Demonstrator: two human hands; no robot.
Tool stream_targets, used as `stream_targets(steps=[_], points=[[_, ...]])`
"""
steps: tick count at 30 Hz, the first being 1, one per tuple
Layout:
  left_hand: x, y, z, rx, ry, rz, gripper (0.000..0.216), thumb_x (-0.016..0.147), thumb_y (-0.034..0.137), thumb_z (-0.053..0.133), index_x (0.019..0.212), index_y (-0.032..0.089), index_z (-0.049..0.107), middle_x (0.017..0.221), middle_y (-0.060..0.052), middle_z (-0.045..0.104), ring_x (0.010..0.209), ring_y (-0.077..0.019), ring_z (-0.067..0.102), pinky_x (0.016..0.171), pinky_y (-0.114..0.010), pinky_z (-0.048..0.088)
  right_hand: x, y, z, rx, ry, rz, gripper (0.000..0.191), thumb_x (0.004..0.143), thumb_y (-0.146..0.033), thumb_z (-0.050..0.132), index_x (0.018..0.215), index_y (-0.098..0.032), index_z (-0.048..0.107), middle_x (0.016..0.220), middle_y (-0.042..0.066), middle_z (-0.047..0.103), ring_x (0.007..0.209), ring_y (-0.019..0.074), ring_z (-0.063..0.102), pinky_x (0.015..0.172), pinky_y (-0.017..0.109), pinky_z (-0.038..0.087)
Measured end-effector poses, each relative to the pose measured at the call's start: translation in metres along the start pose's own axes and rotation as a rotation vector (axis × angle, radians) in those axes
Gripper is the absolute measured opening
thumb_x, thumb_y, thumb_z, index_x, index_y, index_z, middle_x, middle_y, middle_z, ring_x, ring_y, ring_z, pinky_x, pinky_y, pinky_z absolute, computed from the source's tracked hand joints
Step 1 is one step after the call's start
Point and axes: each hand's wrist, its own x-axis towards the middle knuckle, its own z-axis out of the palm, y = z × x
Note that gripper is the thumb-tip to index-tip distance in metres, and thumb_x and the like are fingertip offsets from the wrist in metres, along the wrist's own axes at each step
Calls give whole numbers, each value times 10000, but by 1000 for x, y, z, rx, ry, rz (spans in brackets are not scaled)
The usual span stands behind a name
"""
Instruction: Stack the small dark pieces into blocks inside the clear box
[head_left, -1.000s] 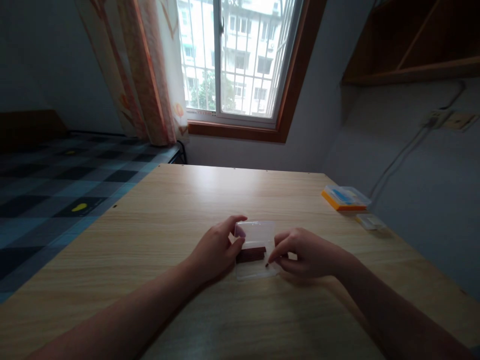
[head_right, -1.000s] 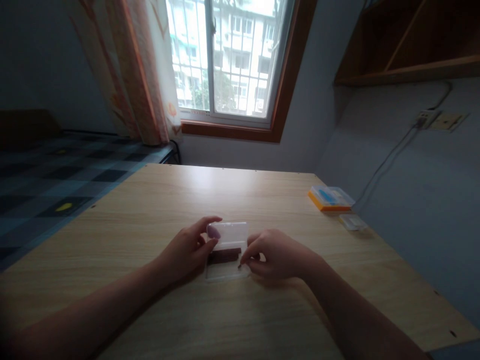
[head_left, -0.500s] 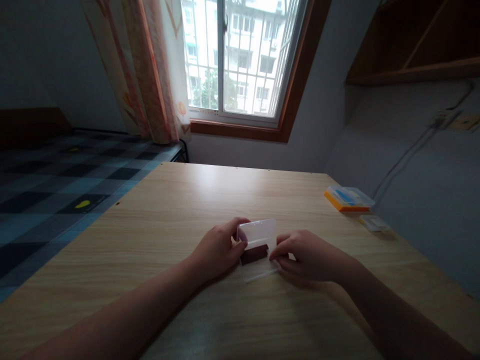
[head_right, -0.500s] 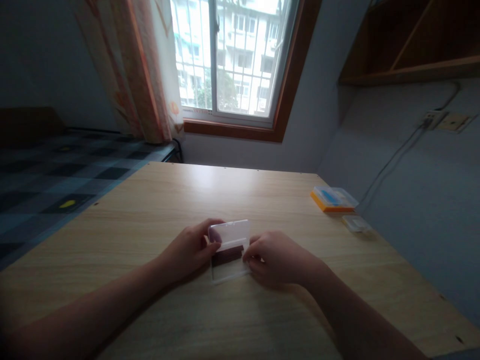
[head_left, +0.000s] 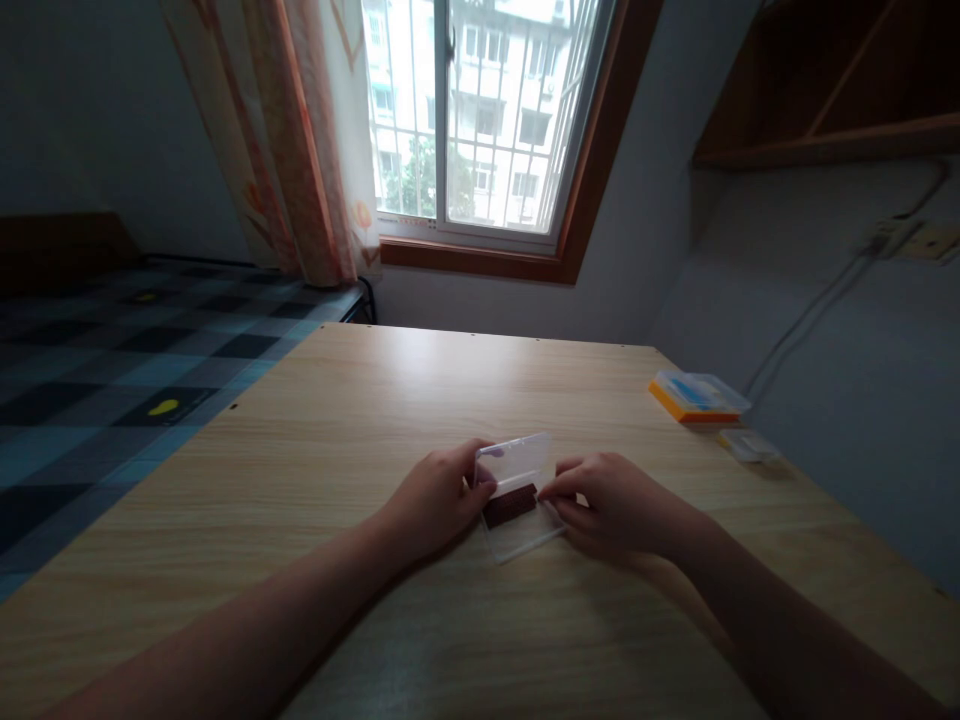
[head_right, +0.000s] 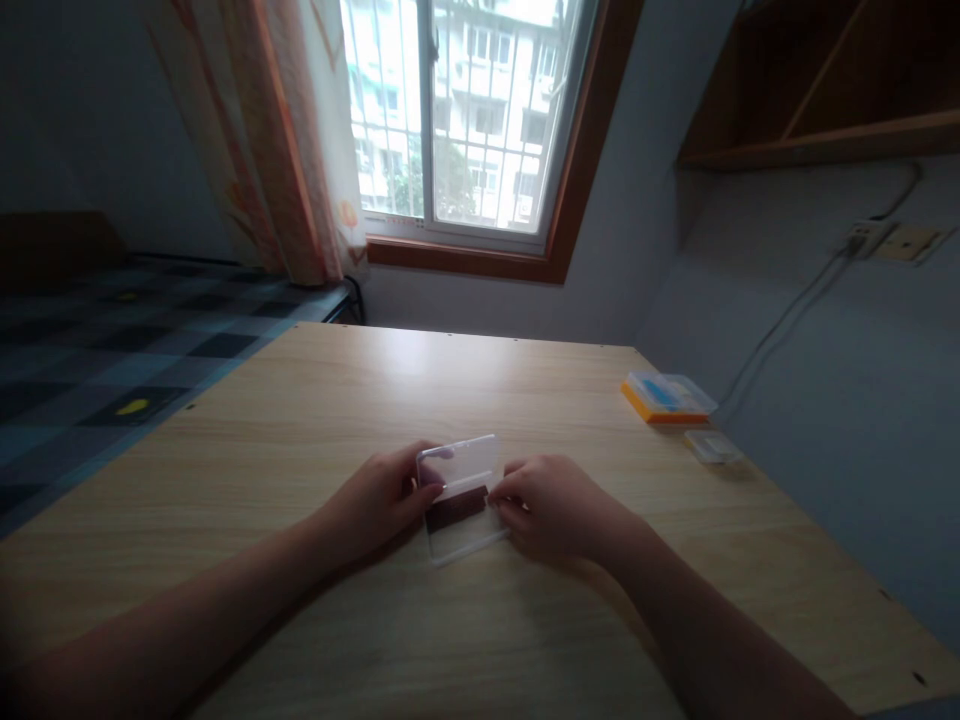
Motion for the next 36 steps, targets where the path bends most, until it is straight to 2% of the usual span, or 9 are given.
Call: stream_targets(steps=[7,13,26,33,36], points=[[0,1,-1,7,-9,0,336,804,171,580,1128,192,665,799,-8,725,667,-170,639,640,-260,460,1,-1,2,7,42,-14,239,873,-178,548,894,-220,783,817,33,702,672,109,595,642,201,404],[0,-1,0,18,-12,2,345,814,170,575,1148,199,654,819,-13,725,688,-173,638,645,-258,461,1,3,2,-9,47,-11,245,867,-172,558,954,-219,782,815,29,700,631,93,570,608,200,380],[0,0,0,28,-23,-13,335,814,167,574,1138,198,652,820,-13,720,691,-178,639,651,-262,450,3,1,5,4,37,2,249,853,-145,564,940,-240,778,835,4,706,670,93,595,629,205,384],[0,2,0,27,-21,-21,330,807,171,566,1124,198,656,820,-13,719,690,-178,637,640,-262,449,1,5,4,28,86,-26,247,845,-141,577,959,-237,774,828,-1,707,629,86,591,598,206,390],[0,2,-1,32,-22,-13,328,812,175,567,1127,200,654,825,-11,721,694,-179,638,649,-265,457,-1,4,0,59,194,-82,224,835,-131,580,926,-218,765,809,3,690,628,89,582,598,215,407]])
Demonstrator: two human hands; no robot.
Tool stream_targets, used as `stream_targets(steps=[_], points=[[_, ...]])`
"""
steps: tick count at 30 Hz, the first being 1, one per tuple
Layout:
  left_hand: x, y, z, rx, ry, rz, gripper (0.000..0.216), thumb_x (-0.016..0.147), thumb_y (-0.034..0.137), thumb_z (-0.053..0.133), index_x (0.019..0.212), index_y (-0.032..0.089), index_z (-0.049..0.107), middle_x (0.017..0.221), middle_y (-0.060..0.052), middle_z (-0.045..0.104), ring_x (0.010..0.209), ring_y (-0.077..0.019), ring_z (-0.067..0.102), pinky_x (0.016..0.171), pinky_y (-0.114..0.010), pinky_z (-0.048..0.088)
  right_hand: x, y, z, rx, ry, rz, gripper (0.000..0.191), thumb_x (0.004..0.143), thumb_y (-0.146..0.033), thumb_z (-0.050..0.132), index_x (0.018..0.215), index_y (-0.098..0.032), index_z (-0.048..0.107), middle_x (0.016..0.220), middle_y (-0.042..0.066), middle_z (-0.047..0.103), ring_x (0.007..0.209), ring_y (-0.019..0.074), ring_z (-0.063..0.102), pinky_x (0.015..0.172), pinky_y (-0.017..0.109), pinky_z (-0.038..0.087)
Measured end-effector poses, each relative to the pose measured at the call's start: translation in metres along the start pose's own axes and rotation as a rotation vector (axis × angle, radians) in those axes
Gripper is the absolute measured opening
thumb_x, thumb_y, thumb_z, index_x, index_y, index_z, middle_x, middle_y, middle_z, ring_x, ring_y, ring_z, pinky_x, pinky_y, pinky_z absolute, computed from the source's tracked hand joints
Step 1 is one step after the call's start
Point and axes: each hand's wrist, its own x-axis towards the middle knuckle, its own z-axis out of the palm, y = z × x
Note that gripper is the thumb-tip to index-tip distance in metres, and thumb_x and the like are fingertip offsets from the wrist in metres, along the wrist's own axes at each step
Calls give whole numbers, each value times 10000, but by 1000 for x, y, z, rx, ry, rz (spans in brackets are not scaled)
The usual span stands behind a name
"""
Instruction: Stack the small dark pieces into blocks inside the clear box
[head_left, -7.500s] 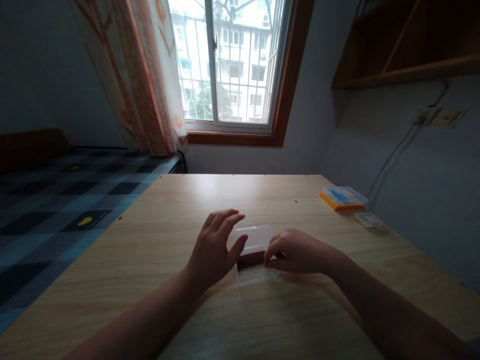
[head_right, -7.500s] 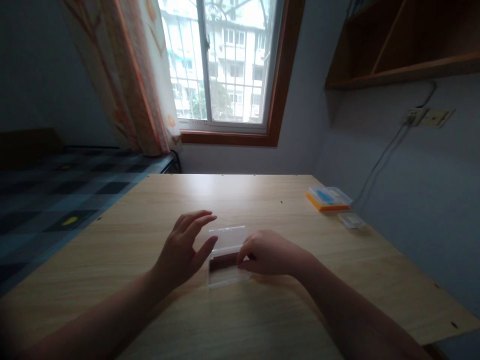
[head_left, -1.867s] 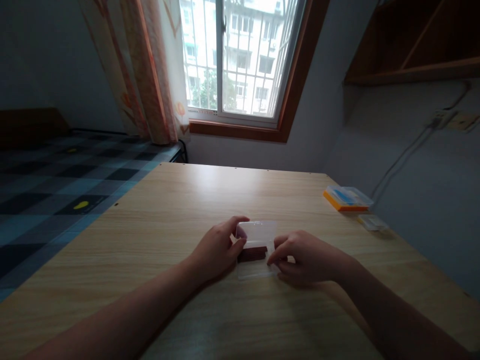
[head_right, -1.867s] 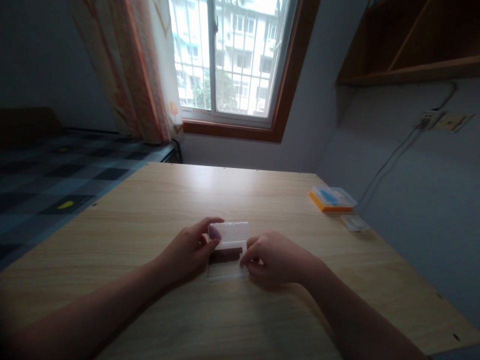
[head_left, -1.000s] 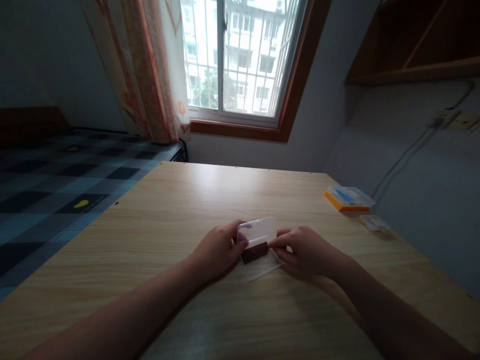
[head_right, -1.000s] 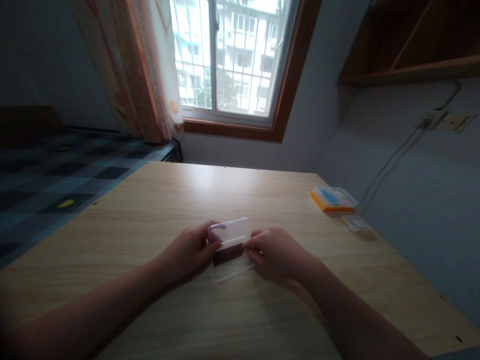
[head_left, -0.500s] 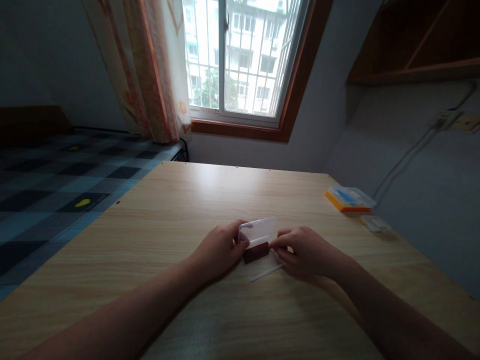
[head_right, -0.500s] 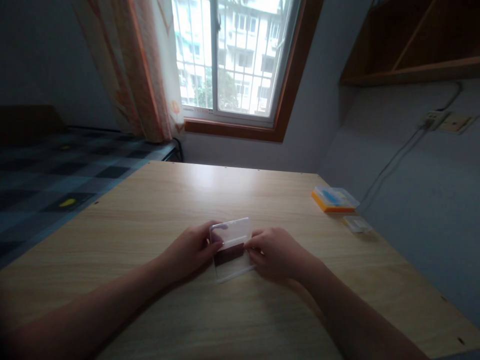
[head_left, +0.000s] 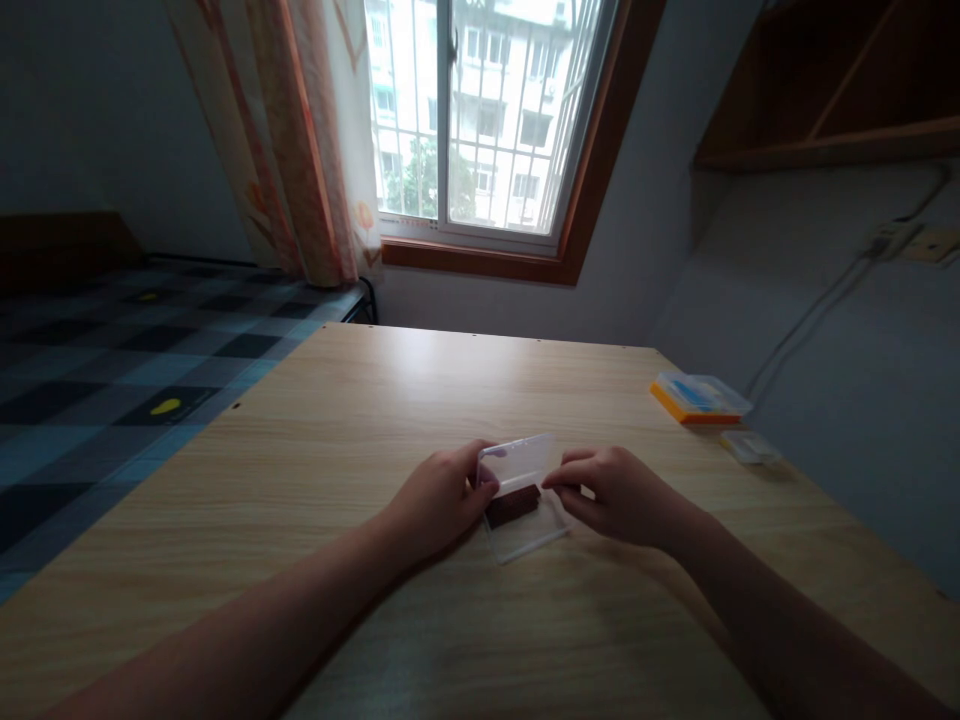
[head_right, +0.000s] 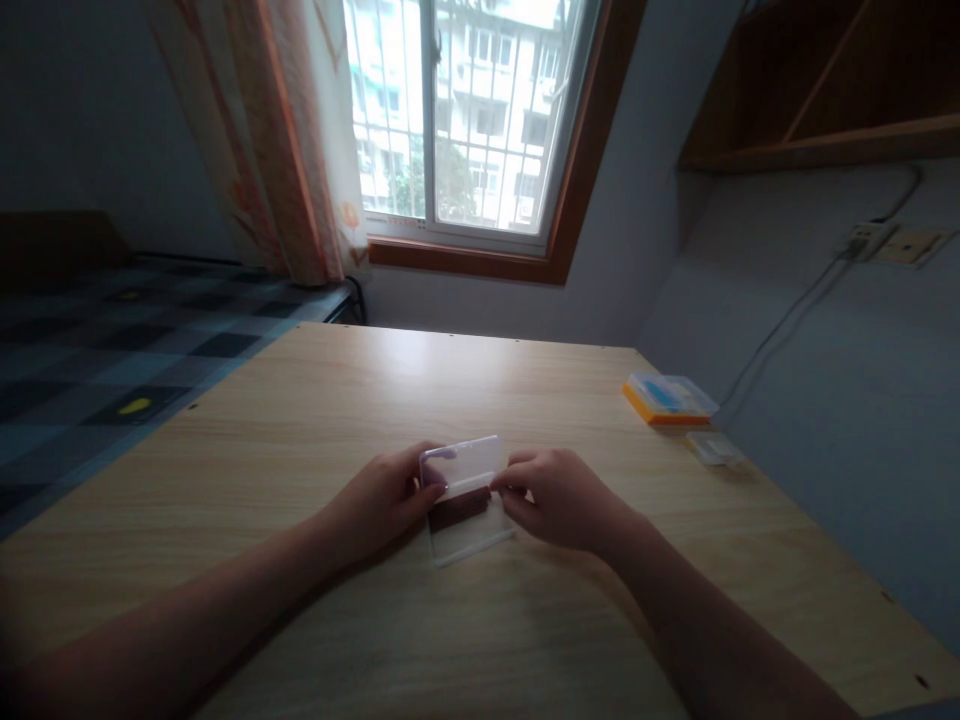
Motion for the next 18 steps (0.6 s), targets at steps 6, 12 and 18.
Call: stream_targets(steps=[6,12,18], points=[[1,1,-2,19,22,18,251,820,159,556,1038,197,674,851,-6,724,720,-175,647,681,-270,468,1,2,-9,9,471,-105,219,879,-135,556,988,-201,734,906,59,645,862,167,600,780,317,497],[3,0,-1,70,16,64,177,869,189,526,936,193,690,846,-21,724,746,-184,649,704,-280,473,4,11,4,114,342,-45,382,968,-271,536,1345,-258,593,1311,101,593,1229,228,540,1042,452,460],[5,0,-1,103,26,119,213,906,204,502,972,204,705,890,-32,739,800,-199,661,740,-292,480,12,11,15,327,313,-24,263,987,-272,518,1176,-238,697,1151,74,702,1089,187,644,968,379,522]])
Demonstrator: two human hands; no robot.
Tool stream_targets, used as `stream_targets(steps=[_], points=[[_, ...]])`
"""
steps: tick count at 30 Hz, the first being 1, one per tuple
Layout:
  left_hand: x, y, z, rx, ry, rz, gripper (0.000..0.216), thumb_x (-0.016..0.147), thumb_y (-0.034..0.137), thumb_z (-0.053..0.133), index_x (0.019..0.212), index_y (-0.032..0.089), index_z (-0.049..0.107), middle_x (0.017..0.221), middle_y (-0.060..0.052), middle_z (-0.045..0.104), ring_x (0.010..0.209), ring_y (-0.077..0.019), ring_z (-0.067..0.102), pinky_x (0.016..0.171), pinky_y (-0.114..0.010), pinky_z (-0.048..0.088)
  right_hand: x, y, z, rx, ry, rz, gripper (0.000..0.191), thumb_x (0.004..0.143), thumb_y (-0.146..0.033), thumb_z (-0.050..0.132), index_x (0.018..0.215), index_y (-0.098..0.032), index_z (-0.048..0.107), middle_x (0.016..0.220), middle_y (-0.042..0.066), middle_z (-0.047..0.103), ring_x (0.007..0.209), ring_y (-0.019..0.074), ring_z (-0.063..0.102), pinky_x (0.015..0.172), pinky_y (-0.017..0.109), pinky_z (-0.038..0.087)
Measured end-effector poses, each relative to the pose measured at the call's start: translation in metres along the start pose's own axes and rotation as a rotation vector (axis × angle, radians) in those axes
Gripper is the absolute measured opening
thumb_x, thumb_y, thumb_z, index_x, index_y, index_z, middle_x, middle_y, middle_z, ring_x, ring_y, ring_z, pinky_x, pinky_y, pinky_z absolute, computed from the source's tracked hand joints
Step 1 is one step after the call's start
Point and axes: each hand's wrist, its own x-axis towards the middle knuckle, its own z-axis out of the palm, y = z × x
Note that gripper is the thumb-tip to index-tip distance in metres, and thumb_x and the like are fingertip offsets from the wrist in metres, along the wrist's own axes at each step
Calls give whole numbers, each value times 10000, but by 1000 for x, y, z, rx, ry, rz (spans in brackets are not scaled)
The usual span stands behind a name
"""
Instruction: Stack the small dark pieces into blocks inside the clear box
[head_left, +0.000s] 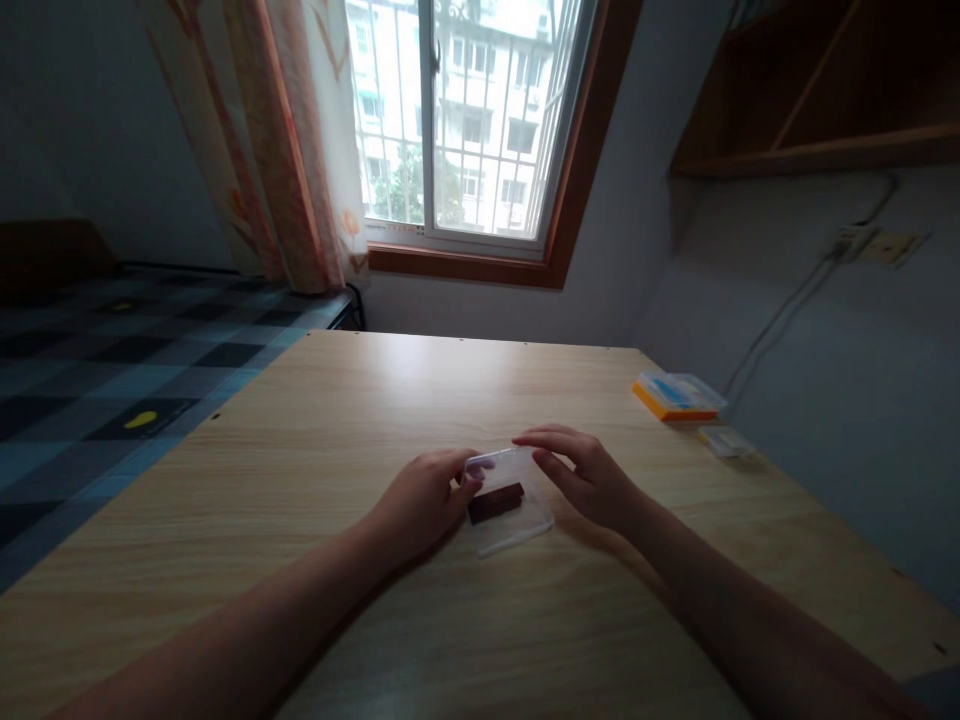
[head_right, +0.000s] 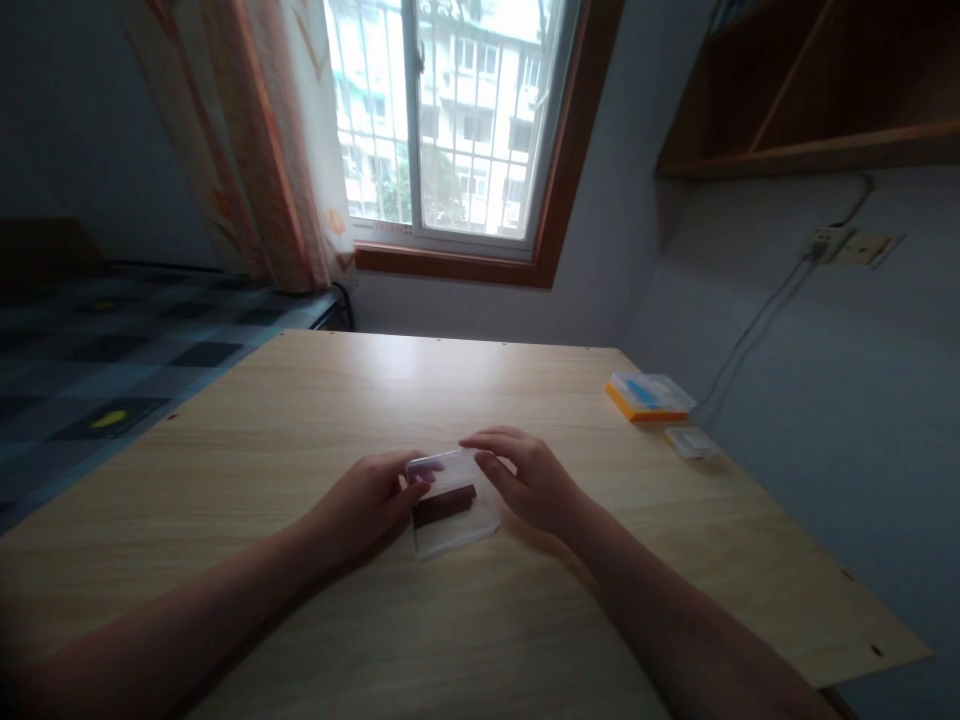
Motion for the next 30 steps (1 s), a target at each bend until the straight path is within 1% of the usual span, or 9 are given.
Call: stream_targets(steps=[4,9,11,14,16,18,21,27,30], points=[[1,0,1,35,-1,14,233,916,205,487,973,203,713,936,-49,743,842,-211,661,780,-311,489,3,-1,0,62,0,1,192,953,-292,593,1048,-226,747,1037,59,738,978,169,684,882,324,553],[-4,5,-4,-20,-42,35,237,879,210,550,1065,216,697,1038,-57,724,950,-230,650,876,-347,495,3,-3,-5,70,-48,-20,193,937,-304,623,1028,-207,763,1019,73,746,944,167,696,842,302,558],[-7,8,-7,-54,-88,95,322,865,256,604,1182,224,652,1125,-71,697,1033,-250,629,934,-374,485,3,-4,-8,74,-77,-30,196,936,-303,625,1026,-198,764,1009,77,748,928,164,698,820,292,559],[-11,9,-11,-86,-162,197,532,835,373,685,1327,224,550,1274,-102,627,1170,-291,567,1024,-419,445,2,-6,-12,87,-112,-39,196,930,-304,630,1022,-198,766,992,79,750,913,166,699,797,285,559],[-12,8,-13,-99,-200,234,598,849,459,669,1374,224,502,1332,-113,588,1221,-309,533,1053,-439,422,1,-8,-14,108,-146,-45,184,923,-287,638,1017,-196,767,983,80,748,901,162,699,789,279,557],[-12,6,-13,-105,-225,246,591,894,513,595,1393,218,479,1362,-120,566,1241,-317,516,1061,-450,408,1,-10,-17,133,-191,-56,166,908,-260,654,1007,-188,766,968,78,746,880,155,698,783,272,553],[-12,6,-12,-92,-255,234,530,943,509,500,1374,199,485,1347,-130,573,1218,-313,525,1046,-452,409,1,-12,-20,160,-274,-69,148,878,-239,690,993,-175,758,974,79,737,880,152,693,804,279,549],[-12,10,-13,-60,-273,198,401,868,378,612,1232,216,567,1146,-93,639,1033,-276,586,918,-397,472,0,-11,-20,134,-375,-75,135,823,-267,752,928,-182,747,1045,73,685,933,150,654,864,295,525],[-11,10,-14,-81,-281,192,401,831,328,631,1214,223,575,1136,-85,638,1026,-276,580,919,-400,474,-2,-9,-17,71,-390,-57,149,782,-273,787,909,-205,747,1091,66,661,1000,173,627,929,340,496]])
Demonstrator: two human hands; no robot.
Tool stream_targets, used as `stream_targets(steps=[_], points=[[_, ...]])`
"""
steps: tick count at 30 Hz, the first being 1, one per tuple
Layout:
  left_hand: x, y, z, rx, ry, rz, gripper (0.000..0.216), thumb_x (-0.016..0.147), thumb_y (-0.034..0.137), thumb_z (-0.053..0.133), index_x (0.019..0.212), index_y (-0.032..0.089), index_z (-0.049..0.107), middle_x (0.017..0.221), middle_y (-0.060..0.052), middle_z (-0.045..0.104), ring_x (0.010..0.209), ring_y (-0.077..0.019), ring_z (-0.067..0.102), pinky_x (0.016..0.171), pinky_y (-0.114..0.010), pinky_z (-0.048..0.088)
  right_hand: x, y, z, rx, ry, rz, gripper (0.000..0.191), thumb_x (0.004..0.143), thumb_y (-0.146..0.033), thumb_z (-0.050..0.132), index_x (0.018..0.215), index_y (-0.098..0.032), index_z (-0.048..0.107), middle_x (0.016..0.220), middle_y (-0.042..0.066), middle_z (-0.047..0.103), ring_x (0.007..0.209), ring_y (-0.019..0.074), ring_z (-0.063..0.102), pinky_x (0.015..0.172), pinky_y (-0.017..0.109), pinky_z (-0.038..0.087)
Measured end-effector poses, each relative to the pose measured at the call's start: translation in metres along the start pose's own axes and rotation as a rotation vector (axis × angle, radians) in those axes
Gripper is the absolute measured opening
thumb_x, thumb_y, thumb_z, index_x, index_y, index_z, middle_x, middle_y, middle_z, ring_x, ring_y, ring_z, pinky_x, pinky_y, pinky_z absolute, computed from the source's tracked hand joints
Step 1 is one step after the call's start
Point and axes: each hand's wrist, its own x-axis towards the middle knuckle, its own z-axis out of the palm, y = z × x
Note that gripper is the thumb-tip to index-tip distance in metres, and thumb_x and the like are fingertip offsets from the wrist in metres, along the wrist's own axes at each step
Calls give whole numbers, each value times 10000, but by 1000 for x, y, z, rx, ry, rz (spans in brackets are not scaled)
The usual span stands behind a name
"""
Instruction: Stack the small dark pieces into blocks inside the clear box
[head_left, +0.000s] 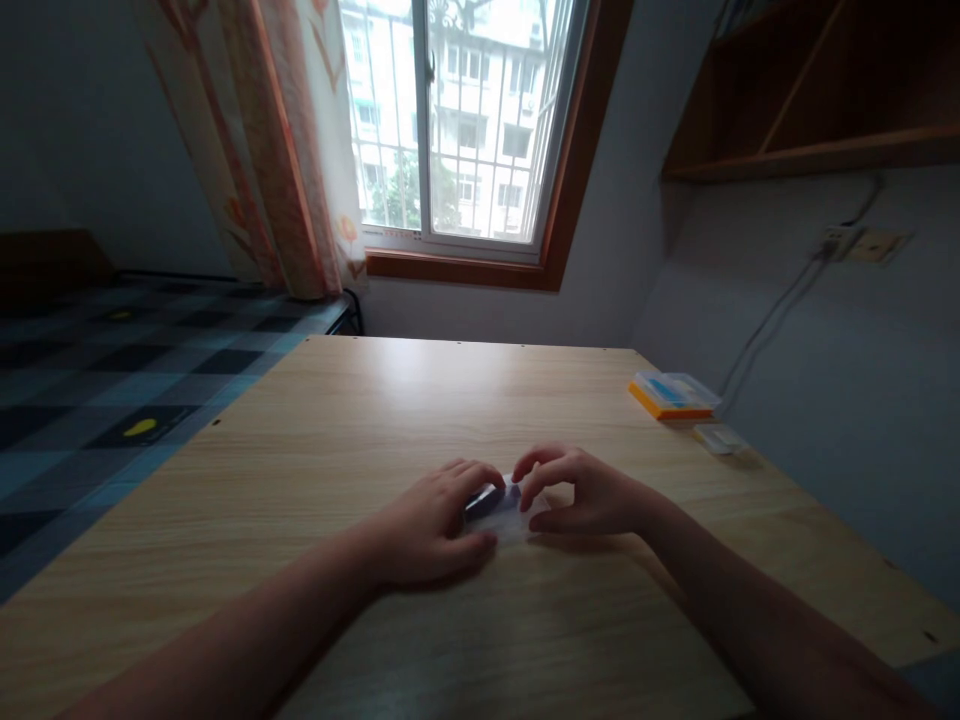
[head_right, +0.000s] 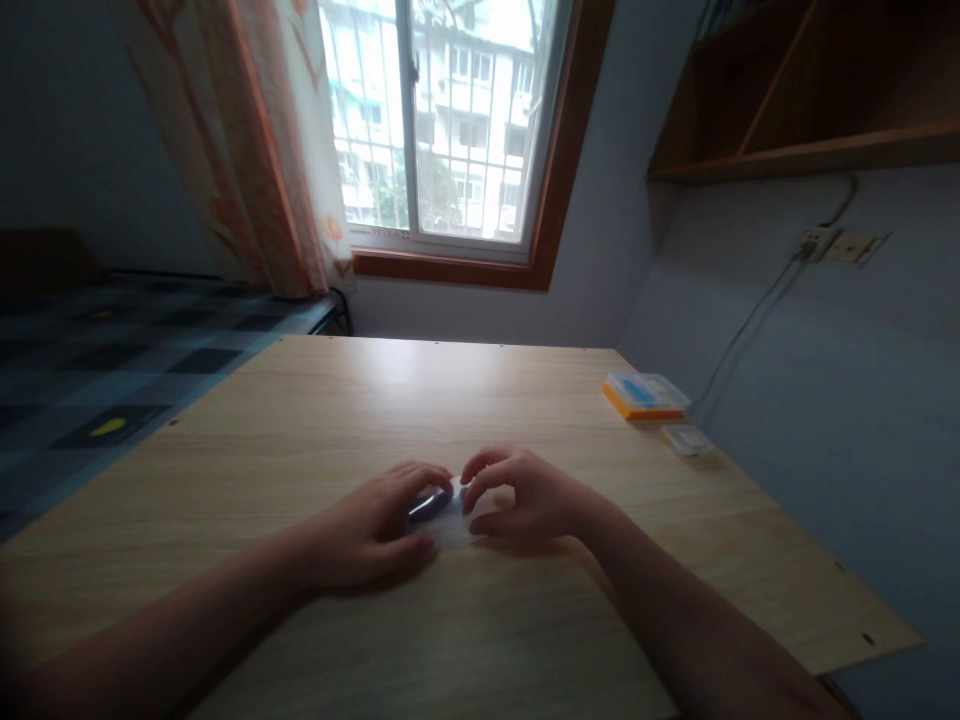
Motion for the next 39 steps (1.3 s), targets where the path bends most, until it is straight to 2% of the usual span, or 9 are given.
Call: stream_targets(steps=[4,8,20,30,39], points=[[-1,-4,2,-47,23,-29,495,758,234,675,1242,235,568,1225,-74,618,1141,-290,547,1010,-423,443,-1,2,6,-37,-21,65,175,730,-241,815,890,-232,744,1234,58,601,1163,218,562,1015,389,450],[-1,-7,4,-112,35,-75,506,731,186,673,1225,237,579,1270,-73,599,1200,-293,526,1044,-426,435,0,3,11,28,-31,93,188,718,-214,808,887,-214,727,1256,65,564,1151,207,573,1004,363,463],[3,-13,9,-272,14,-169,480,698,163,669,1168,225,591,1210,-63,620,1139,-286,567,975,-417,472,2,12,12,82,-43,76,257,696,-273,850,927,-226,747,1259,64,555,1180,208,553,1038,360,442],[5,-17,13,-360,16,-166,479,693,188,672,1167,205,606,1183,-73,653,1094,-292,593,951,-438,488,2,18,12,109,-70,81,258,723,-312,839,966,-254,778,1296,63,533,1215,212,528,1065,373,426],[6,-19,15,-410,32,-199,501,658,152,677,1153,190,611,1187,-85,650,1078,-282,600,934,-414,487,0,33,26,374,-7,132,264,701,-308,859,952,-250,800,1355,68,491,1234,216,528,1075,371,430]])
